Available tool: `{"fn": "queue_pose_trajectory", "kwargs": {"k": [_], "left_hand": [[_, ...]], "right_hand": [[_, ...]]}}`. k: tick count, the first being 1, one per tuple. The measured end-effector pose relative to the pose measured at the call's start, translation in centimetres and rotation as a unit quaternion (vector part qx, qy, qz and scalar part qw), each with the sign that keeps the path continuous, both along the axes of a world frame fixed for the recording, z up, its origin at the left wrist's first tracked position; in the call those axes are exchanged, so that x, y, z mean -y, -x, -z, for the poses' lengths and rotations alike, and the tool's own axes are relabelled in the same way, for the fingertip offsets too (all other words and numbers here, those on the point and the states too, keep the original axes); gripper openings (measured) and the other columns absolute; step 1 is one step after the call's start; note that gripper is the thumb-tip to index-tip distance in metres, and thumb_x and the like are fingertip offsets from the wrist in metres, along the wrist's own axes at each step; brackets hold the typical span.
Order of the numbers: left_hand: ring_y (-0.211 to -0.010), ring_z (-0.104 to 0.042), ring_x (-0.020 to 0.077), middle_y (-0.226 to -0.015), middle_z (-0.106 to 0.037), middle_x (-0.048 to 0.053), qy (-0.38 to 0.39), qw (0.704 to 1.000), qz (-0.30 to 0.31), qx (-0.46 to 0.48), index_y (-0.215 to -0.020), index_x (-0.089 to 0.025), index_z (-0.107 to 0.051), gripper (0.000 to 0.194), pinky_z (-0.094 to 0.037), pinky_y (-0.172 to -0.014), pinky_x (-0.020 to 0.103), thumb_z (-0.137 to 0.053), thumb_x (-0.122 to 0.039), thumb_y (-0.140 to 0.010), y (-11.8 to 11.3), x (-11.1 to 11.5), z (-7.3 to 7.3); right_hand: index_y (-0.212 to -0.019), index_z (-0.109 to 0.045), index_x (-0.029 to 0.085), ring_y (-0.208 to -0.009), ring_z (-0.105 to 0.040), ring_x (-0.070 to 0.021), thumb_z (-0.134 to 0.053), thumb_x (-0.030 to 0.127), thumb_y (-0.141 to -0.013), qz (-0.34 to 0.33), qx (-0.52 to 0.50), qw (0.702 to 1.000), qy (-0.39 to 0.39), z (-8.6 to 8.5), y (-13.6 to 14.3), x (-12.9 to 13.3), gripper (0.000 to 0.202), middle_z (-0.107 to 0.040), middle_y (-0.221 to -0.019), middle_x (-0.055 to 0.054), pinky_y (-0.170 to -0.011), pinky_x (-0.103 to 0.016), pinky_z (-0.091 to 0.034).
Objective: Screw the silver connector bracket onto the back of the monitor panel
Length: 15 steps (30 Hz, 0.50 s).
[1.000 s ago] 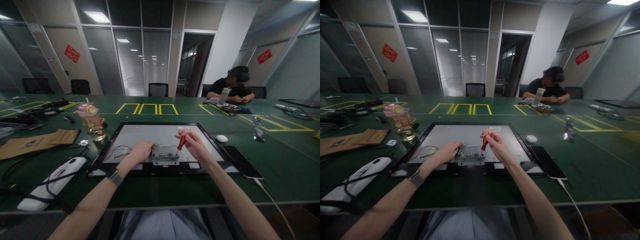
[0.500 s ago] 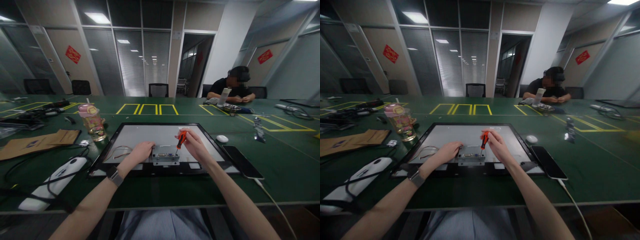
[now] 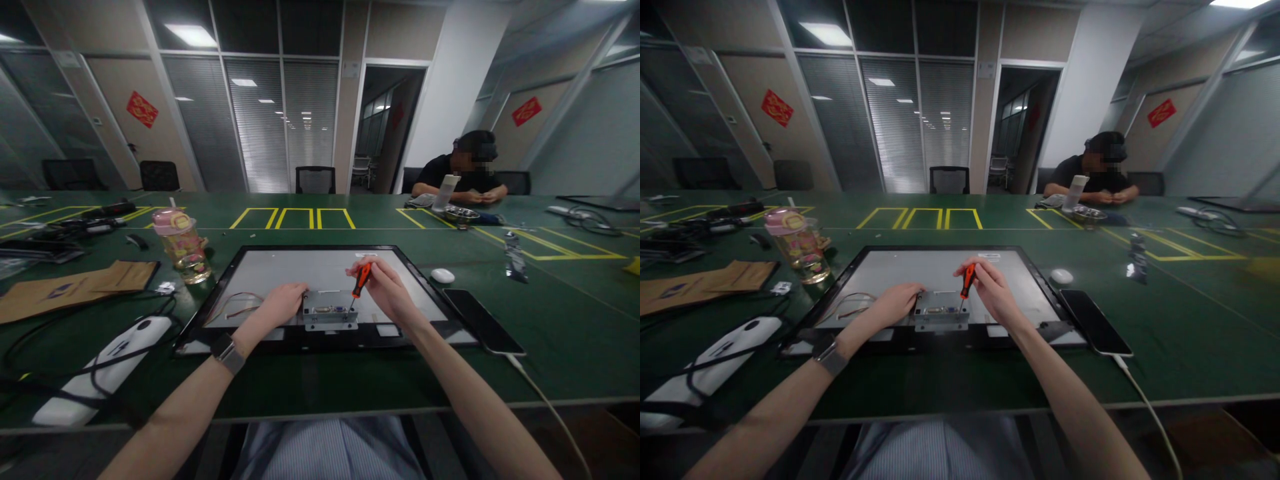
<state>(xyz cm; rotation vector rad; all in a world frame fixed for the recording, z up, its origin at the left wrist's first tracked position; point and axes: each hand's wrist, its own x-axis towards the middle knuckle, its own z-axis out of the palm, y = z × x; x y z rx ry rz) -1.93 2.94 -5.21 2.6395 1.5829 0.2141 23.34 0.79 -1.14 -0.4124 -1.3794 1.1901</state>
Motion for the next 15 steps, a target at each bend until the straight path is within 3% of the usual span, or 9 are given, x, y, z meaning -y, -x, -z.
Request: {"fn": "queue_pose_trajectory", "kwargs": {"k": [4, 7, 11, 15], "left_hand": [[-0.108, -0.065, 0.0248, -0.117, -0.068, 0.011, -0.007, 1.000, 0.002, 0.000, -0.120, -0.017, -0.059, 0.033, -0.049, -0.093, 0.037, -0.038, -0.013, -0.094, 0.07, -0.10, 0.19], [-0.107, -0.065, 0.0245, -0.117, -0.068, 0.011, -0.009, 1.000, 0.002, -0.004, -0.120, -0.017, -0.058, 0.033, -0.050, -0.092, 0.037, -0.038, -0.014, -0.094, 0.10, -0.14, 0.25], [-0.107, -0.065, 0.0235, -0.116, -0.069, 0.011, -0.008, 1.000, 0.000, -0.007, -0.120, -0.018, -0.058, 0.034, -0.049, -0.093, 0.036, -0.038, -0.013, -0.094, 0.07, -0.17, 0.29], [-0.109, -0.065, 0.0233, -0.117, -0.068, 0.011, -0.009, 1.000, 0.006, -0.003, -0.120, -0.018, -0.058, 0.034, -0.049, -0.094, 0.035, -0.038, -0.012, -0.093, 0.09, -0.16, 0.27]], "right_hand": [[-0.082, -0.072, 0.027, -0.103, -0.057, -0.0198, -0.070, 0.043, -0.083, 0.026, 0.006, 1.000, -0.012, 0.02, -0.05, 0.01, 0.016, -0.059, -0.100, -0.003, -0.104, -0.043, -0.044], [-0.085, -0.072, 0.028, -0.092, -0.058, -0.0176, -0.069, 0.042, -0.083, 0.030, 0.010, 0.999, 0.011, -0.07, -0.16, 0.12, 0.015, -0.059, -0.101, -0.003, -0.094, -0.039, -0.050], [-0.103, -0.070, 0.027, -0.079, -0.060, -0.0177, -0.062, 0.043, -0.088, 0.010, 0.001, 0.999, 0.034, -0.32, -0.09, 0.21, 0.024, -0.061, -0.087, -0.003, -0.080, -0.037, -0.053], [-0.092, -0.069, 0.027, -0.085, -0.061, -0.0183, -0.063, 0.043, -0.087, 0.005, -0.022, 0.999, 0.030, -0.35, -0.01, 0.11, 0.018, -0.063, -0.089, -0.002, -0.087, -0.038, -0.050]]}}
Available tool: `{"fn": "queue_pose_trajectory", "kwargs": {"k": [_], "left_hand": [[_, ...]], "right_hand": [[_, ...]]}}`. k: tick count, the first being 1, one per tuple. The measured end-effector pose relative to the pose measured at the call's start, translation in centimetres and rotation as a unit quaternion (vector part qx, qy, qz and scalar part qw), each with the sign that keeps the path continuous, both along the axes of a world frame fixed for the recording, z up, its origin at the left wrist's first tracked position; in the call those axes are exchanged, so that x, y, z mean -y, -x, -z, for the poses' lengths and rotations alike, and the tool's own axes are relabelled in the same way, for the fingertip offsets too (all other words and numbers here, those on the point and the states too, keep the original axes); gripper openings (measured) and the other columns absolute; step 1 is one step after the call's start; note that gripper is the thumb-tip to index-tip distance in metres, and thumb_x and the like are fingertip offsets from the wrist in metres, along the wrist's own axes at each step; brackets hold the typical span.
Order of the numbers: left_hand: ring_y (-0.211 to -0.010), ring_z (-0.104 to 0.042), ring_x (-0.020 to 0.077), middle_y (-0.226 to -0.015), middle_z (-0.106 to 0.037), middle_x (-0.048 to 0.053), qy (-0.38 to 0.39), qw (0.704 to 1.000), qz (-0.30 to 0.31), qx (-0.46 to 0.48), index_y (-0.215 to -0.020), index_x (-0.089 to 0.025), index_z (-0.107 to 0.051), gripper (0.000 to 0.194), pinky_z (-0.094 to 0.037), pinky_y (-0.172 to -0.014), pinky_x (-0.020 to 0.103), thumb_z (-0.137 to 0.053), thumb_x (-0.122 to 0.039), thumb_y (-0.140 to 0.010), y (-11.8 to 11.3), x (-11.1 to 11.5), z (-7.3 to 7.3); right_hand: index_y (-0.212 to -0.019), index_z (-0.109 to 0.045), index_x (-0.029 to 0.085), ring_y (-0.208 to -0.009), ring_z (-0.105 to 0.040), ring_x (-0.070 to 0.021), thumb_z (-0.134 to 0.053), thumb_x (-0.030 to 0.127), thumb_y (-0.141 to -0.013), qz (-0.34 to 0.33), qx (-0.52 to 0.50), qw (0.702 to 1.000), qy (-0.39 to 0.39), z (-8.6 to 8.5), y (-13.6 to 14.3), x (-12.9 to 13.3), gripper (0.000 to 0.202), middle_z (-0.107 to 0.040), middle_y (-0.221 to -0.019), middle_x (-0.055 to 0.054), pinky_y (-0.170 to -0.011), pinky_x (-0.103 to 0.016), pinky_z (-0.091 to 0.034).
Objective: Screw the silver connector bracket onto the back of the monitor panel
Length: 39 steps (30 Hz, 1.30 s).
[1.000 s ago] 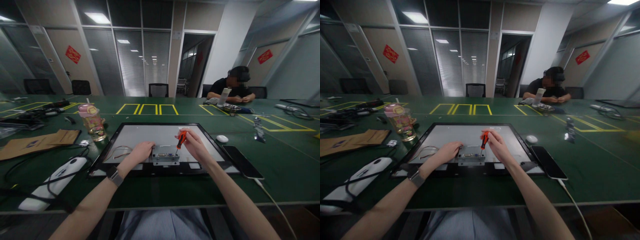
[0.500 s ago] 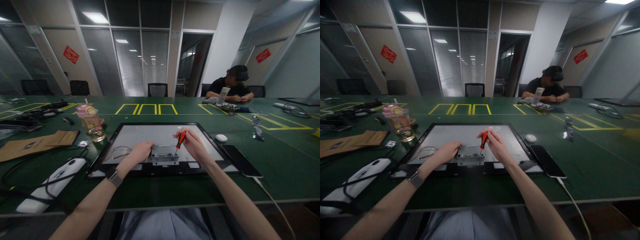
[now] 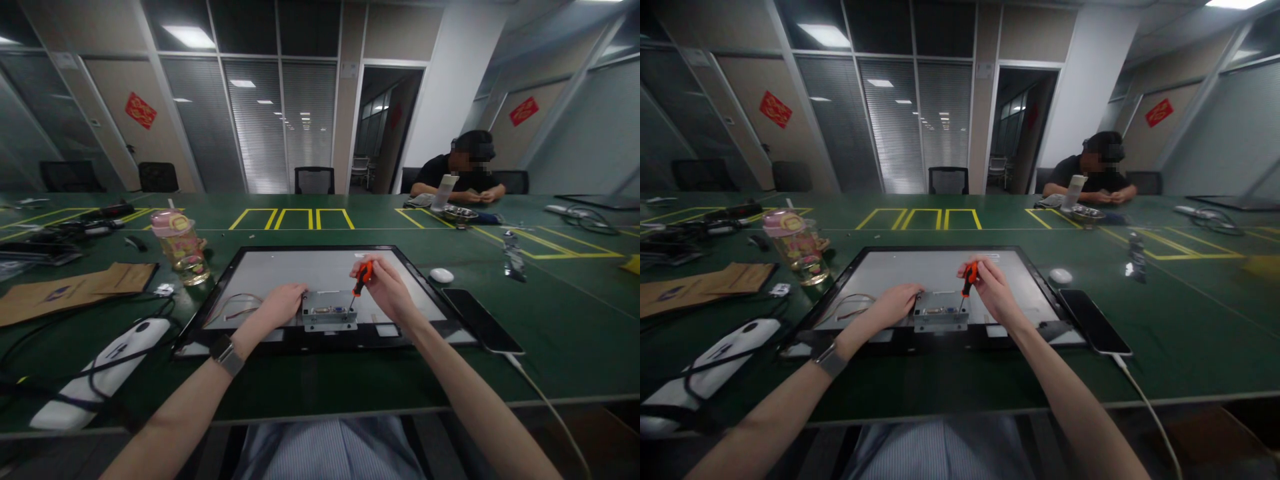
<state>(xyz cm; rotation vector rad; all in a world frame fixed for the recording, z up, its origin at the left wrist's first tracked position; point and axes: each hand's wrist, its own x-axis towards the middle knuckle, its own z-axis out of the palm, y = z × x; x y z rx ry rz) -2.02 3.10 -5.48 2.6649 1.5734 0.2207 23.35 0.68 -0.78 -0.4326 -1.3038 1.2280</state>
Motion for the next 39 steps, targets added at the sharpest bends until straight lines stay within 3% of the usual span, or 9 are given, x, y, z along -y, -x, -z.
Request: {"fn": "queue_pose_trajectory", "kwargs": {"k": [4, 9, 13, 16, 21, 27, 31, 35, 39], "left_hand": [[-0.108, -0.065, 0.0237, -0.117, -0.068, 0.011, 0.003, 1.000, -0.003, -0.003, -0.120, -0.017, -0.058, 0.034, -0.049, -0.094, 0.036, -0.037, -0.013, -0.094, 0.0, 0.1, -0.2], [-0.109, -0.065, 0.0238, -0.119, -0.068, 0.012, 0.006, 1.000, -0.004, 0.001, -0.121, -0.017, -0.057, 0.034, -0.049, -0.095, 0.036, -0.037, -0.014, -0.094, 0.0, 0.2, -0.3], [-0.107, -0.065, 0.0235, -0.117, -0.068, 0.012, 0.009, 1.000, -0.009, 0.002, -0.120, -0.018, -0.058, 0.033, -0.049, -0.093, 0.036, -0.037, -0.015, -0.095, 0.0, 0.1, -0.2], [-0.109, -0.064, 0.0237, -0.118, -0.068, 0.012, 0.009, 1.000, -0.002, 0.010, -0.120, -0.017, -0.058, 0.033, -0.049, -0.094, 0.036, -0.037, -0.014, -0.094, 0.0, 0.2, -0.3], [-0.108, -0.065, 0.0240, -0.117, -0.068, 0.012, 0.013, 1.000, -0.003, 0.005, -0.119, -0.016, -0.059, 0.033, -0.049, -0.094, 0.036, -0.036, -0.014, -0.095, -0.2, 0.4, -0.6], [-0.109, -0.064, 0.0230, -0.117, -0.068, 0.011, 0.012, 1.000, -0.009, 0.002, -0.120, -0.017, -0.058, 0.033, -0.048, -0.095, 0.035, -0.038, -0.013, -0.094, -0.2, 0.3, -0.6], [-0.108, -0.065, 0.0237, -0.118, -0.068, 0.012, 0.008, 1.000, -0.004, 0.001, -0.119, -0.017, -0.059, 0.034, -0.049, -0.094, 0.036, -0.036, -0.012, -0.094, -0.2, 0.2, -0.4], [-0.109, -0.064, 0.0247, -0.118, -0.068, 0.012, 0.009, 1.000, -0.001, 0.003, -0.120, -0.015, -0.059, 0.034, -0.048, -0.095, 0.037, -0.037, -0.013, -0.094, -0.2, 0.2, -0.4], [-0.109, -0.064, 0.0241, -0.118, -0.068, 0.012, 0.009, 1.000, -0.004, 0.005, -0.120, -0.017, -0.058, 0.034, -0.048, -0.095, 0.036, -0.037, -0.013, -0.094, -0.1, 0.3, -0.4]], "right_hand": [[-0.085, -0.071, 0.027, -0.096, -0.059, -0.0191, -0.073, 0.041, -0.079, 0.038, 0.036, 0.998, -0.022, 0.3, -0.2, -0.1, 0.015, -0.062, -0.097, -0.002, -0.096, -0.037, -0.046], [-0.113, -0.066, 0.031, -0.096, -0.062, -0.0196, -0.061, 0.042, -0.090, 0.016, 0.065, 0.998, -0.022, 0.5, -0.2, -0.1, 0.026, -0.066, -0.096, -0.003, -0.095, -0.040, -0.046], [-0.102, -0.069, 0.029, -0.100, -0.061, -0.0200, -0.065, 0.041, -0.087, 0.044, 0.080, 0.995, -0.052, 0.7, -0.2, -0.4, 0.020, -0.065, -0.105, -0.003, -0.099, -0.041, -0.044], [-0.097, -0.070, 0.030, -0.095, -0.061, -0.0188, -0.071, 0.036, -0.083, 0.066, 0.086, 0.993, -0.054, 1.0, -0.5, -0.7, 0.016, -0.065, -0.099, -0.001, -0.096, -0.039, -0.047], [-0.116, -0.064, 0.030, -0.098, -0.063, -0.0202, -0.060, 0.038, -0.091, 0.084, 0.112, 0.988, -0.061, 0.9, -0.5, -0.6, 0.026, -0.068, -0.099, -0.003, -0.092, -0.040, -0.049], [-0.087, -0.071, 0.029, -0.095, -0.062, -0.0188, -0.069, 0.045, -0.084, 0.046, 0.047, 0.997, -0.036, 0.4, -0.2, -0.3, 0.016, -0.065, -0.100, -0.002, -0.101, -0.045, -0.048], [-0.091, -0.069, 0.030, -0.083, -0.064, -0.0168, -0.066, 0.043, -0.086, -0.013, 0.015, 1.000, 0.006, 0.3, -0.1, -0.2, 0.014, -0.065, -0.088, 0.000, -0.099, -0.049, -0.049], [-0.091, -0.068, 0.028, -0.091, -0.064, -0.0199, -0.062, 0.046, -0.088, 0.016, 0.017, 1.000, -0.009, 0.2, 0.0, -0.2, 0.019, -0.066, -0.092, -0.002, -0.101, -0.048, -0.046], [-0.085, -0.067, 0.027, -0.096, -0.061, -0.0198, -0.072, 0.044, -0.081, 0.056, 0.051, 0.997, -0.032, 0.4, -0.2, -0.4, 0.018, -0.063, -0.095, -0.002, -0.101, -0.044, -0.047]]}}
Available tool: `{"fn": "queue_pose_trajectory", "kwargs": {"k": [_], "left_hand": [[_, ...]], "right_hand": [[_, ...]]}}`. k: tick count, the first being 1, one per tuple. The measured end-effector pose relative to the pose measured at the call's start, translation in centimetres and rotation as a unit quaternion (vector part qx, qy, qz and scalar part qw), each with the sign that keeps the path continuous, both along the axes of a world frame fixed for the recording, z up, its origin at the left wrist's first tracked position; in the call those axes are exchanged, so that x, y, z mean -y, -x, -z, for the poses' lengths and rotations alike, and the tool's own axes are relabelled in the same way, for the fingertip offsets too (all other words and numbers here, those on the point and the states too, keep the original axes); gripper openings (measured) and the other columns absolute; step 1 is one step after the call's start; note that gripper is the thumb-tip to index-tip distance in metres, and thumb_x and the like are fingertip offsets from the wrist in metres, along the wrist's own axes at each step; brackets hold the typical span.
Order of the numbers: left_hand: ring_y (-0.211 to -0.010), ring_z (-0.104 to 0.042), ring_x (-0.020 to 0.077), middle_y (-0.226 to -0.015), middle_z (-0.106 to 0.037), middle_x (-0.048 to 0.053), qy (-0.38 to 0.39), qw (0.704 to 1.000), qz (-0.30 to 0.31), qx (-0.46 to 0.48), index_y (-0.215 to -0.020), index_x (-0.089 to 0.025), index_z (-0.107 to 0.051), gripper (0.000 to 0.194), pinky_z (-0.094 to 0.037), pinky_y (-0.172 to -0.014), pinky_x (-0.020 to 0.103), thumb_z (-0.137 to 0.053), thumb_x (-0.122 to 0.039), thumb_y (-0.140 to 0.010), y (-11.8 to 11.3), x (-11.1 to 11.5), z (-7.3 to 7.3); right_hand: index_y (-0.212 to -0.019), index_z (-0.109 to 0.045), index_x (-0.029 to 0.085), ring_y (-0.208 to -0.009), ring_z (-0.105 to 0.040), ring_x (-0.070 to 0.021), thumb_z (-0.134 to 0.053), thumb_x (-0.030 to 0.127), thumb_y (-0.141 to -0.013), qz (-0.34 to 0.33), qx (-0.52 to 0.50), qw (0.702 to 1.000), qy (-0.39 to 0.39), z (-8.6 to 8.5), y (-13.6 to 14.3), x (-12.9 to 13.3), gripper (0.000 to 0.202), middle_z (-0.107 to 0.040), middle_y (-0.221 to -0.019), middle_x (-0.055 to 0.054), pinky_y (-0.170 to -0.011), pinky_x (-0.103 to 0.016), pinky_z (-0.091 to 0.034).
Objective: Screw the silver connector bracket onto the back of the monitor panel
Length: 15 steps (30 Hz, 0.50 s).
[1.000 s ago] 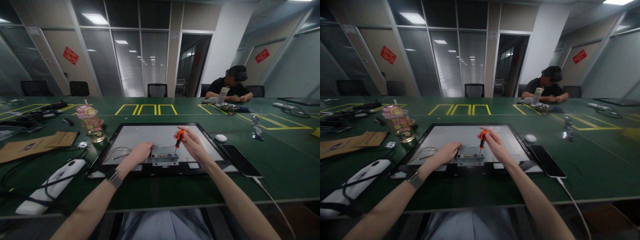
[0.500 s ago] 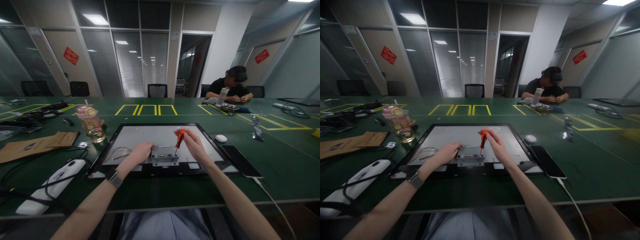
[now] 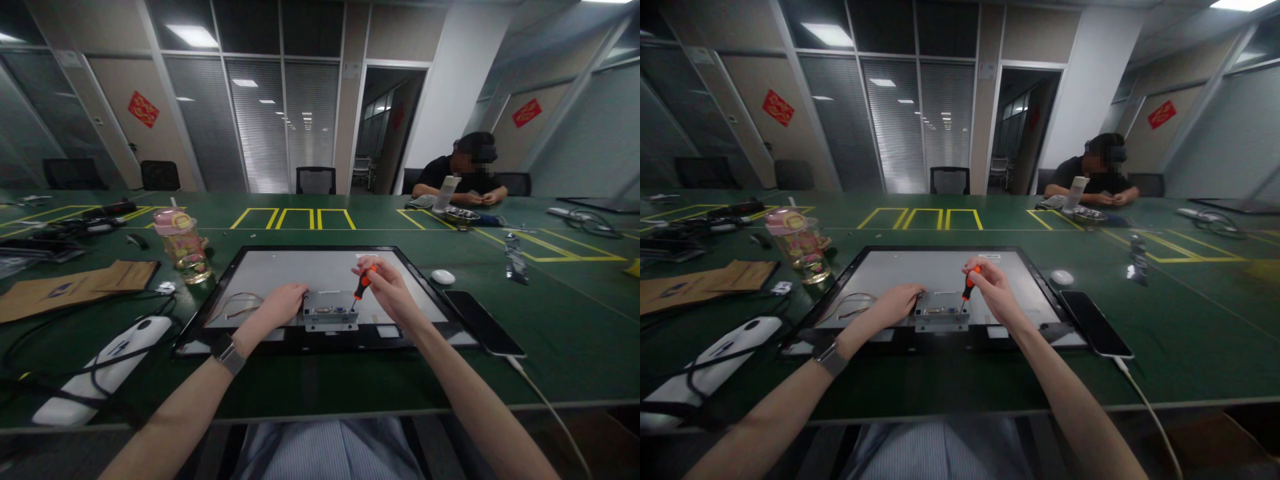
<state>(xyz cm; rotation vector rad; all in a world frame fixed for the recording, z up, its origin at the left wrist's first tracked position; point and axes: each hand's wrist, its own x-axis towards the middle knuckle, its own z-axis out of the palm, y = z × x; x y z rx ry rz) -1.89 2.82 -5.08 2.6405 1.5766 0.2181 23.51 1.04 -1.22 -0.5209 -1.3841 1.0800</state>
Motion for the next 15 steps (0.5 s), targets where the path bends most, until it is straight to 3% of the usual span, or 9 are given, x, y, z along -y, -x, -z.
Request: {"fn": "queue_pose_trajectory", "kwargs": {"k": [3, 7, 11, 15], "left_hand": [[-0.110, -0.064, 0.0238, -0.118, -0.068, 0.012, 0.002, 1.000, 0.003, 0.003, -0.120, -0.016, -0.058, 0.034, -0.048, -0.096, 0.036, -0.037, -0.013, -0.094, 0.0, 0.0, 0.0], [-0.110, -0.064, 0.0233, -0.117, -0.068, 0.012, 0.005, 1.000, -0.001, 0.001, -0.120, -0.017, -0.058, 0.034, -0.047, -0.096, 0.036, -0.037, -0.013, -0.094, 0.0, -0.1, -0.1], [-0.109, -0.064, 0.0234, -0.118, -0.068, 0.012, 0.005, 1.000, -0.002, -0.001, -0.119, -0.017, -0.058, 0.033, -0.048, -0.094, 0.035, -0.037, -0.014, -0.094, -0.1, -0.1, -0.1], [-0.107, -0.065, 0.0244, -0.117, -0.068, 0.011, 0.002, 1.000, -0.001, -0.003, -0.120, -0.017, -0.058, 0.034, -0.049, -0.093, 0.036, -0.037, -0.014, -0.094, 0.0, -0.1, 0.0]], "right_hand": [[-0.100, -0.067, 0.029, -0.090, -0.062, -0.0193, -0.064, 0.043, -0.087, 0.004, 0.040, 0.999, -0.013, 0.0, -0.2, 0.0, 0.019, -0.065, -0.090, -0.002, -0.094, -0.042, -0.050], [-0.113, -0.063, 0.028, -0.093, -0.063, -0.0219, -0.048, 0.043, -0.096, 0.064, 0.118, 0.987, -0.084, -0.4, -0.1, 0.6, 0.027, -0.068, -0.099, -0.006, -0.089, -0.042, -0.050], [-0.116, -0.062, 0.028, -0.105, -0.059, -0.0242, -0.056, 0.038, -0.093, 0.091, 0.187, 0.969, -0.134, -0.5, -0.2, 1.1, 0.026, -0.063, -0.111, -0.008, -0.093, -0.042, -0.048], [-0.128, -0.054, 0.030, -0.092, -0.060, -0.0211, -0.059, 0.028, -0.090, 0.074, 0.222, 0.960, -0.152, 0.0, -0.4, 0.8, 0.038, -0.062, -0.102, -0.006, -0.088, -0.040, -0.050]]}}
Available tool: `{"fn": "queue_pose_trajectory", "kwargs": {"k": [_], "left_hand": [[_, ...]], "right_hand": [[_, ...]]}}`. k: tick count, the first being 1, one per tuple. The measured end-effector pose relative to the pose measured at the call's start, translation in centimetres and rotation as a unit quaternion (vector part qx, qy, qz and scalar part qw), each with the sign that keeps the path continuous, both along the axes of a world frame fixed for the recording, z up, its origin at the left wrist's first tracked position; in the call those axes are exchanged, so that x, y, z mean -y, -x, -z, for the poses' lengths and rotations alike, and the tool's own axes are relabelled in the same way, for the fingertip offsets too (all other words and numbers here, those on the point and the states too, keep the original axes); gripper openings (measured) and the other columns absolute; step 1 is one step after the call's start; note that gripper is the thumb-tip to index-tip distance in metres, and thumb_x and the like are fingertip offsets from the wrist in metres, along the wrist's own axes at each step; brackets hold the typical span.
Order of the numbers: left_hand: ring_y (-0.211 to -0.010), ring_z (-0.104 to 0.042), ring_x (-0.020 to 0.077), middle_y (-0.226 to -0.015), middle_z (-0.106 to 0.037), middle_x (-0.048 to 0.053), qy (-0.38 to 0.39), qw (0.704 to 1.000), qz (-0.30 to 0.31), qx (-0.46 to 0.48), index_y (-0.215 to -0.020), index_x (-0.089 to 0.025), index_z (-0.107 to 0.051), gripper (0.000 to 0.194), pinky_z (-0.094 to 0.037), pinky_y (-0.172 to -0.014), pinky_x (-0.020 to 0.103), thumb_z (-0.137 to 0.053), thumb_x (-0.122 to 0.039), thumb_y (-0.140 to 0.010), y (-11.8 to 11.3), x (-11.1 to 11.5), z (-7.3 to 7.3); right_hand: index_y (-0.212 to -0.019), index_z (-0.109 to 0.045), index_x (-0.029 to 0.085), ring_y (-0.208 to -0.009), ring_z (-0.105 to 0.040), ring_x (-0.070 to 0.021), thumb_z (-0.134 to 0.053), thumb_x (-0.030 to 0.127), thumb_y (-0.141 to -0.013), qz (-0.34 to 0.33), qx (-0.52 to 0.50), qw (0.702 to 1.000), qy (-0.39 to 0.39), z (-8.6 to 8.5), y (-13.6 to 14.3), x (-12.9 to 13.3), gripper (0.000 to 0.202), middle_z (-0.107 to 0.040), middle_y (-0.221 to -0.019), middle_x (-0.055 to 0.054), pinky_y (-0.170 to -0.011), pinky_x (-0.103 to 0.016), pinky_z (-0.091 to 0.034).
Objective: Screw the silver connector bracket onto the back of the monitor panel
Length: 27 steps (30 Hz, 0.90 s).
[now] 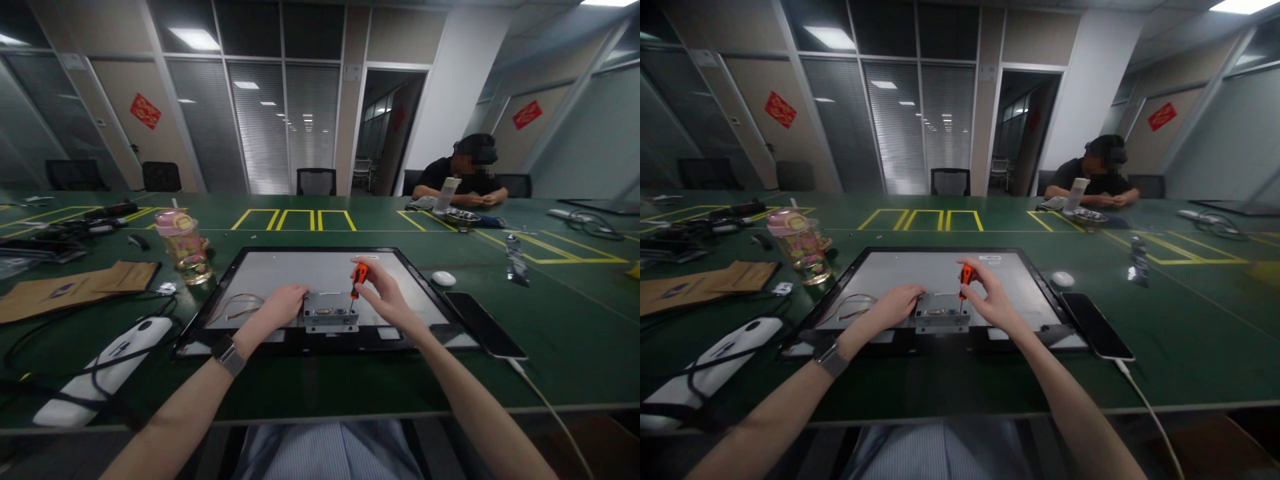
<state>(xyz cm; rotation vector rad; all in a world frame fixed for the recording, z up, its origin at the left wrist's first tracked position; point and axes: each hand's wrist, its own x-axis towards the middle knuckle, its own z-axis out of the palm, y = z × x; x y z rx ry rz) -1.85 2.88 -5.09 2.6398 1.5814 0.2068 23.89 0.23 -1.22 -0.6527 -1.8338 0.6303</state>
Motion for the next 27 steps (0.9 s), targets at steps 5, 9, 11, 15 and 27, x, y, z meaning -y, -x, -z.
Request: {"fn": "queue_pose_trajectory", "kwargs": {"k": [5, 9, 11, 15, 27], "left_hand": [[-0.108, -0.064, 0.0237, -0.117, -0.068, 0.011, 0.004, 1.000, 0.003, 0.001, -0.119, -0.017, -0.058, 0.034, -0.048, -0.094, 0.036, -0.037, -0.012, -0.093, 0.02, 0.02, -0.10], [-0.109, -0.064, 0.0231, -0.117, -0.068, 0.011, 0.002, 1.000, 0.001, 0.002, -0.119, -0.018, -0.058, 0.034, -0.048, -0.095, 0.035, -0.037, -0.012, -0.093, -0.02, 0.07, -0.17], [-0.109, -0.064, 0.0236, -0.118, -0.068, 0.011, 0.000, 1.000, 0.000, 0.003, -0.120, -0.018, -0.058, 0.034, -0.048, -0.094, 0.036, -0.037, -0.013, -0.093, -0.01, 0.07, -0.12], [-0.108, -0.065, 0.0242, -0.118, -0.068, 0.011, -0.004, 1.000, 0.003, 0.008, -0.120, -0.017, -0.058, 0.035, -0.049, -0.094, 0.036, -0.036, -0.013, -0.094, 0.06, -0.04, 0.13], [-0.106, -0.066, 0.0246, -0.115, -0.069, 0.012, -0.006, 1.000, 0.007, 0.007, -0.119, -0.017, -0.059, 0.033, -0.050, -0.092, 0.036, -0.036, -0.014, -0.095, 0.03, -0.09, 0.17]], "right_hand": [[-0.122, -0.058, 0.029, -0.086, -0.061, -0.0197, -0.063, 0.025, -0.087, 0.022, -0.021, 0.999, -0.022, 0.63, 0.02, -0.61, 0.036, -0.063, -0.097, -0.004, -0.086, -0.040, -0.053], [-0.109, -0.065, 0.029, -0.082, -0.060, -0.0188, -0.073, 0.028, -0.080, 0.035, -0.038, 0.998, -0.025, 0.45, -0.07, -0.77, 0.030, -0.062, -0.096, -0.003, -0.081, -0.038, -0.055], [-0.105, -0.068, 0.029, -0.085, -0.059, -0.0194, -0.074, 0.029, -0.080, 0.038, -0.047, 0.998, -0.020, 0.26, -0.12, -0.68, 0.026, -0.062, -0.097, -0.004, -0.080, -0.036, -0.055], [-0.125, -0.059, 0.030, -0.092, -0.061, -0.0199, -0.060, 0.031, -0.091, 0.003, -0.058, 0.998, 0.020, 0.02, -0.09, -0.25, 0.034, -0.063, -0.104, -0.006, -0.088, -0.039, -0.053], [-0.119, -0.061, 0.030, -0.089, -0.059, -0.0213, -0.063, 0.025, -0.088, 0.071, 0.007, 0.995, -0.065, 0.14, -0.02, -0.59, 0.031, -0.062, -0.099, -0.005, -0.087, -0.041, -0.051]]}}
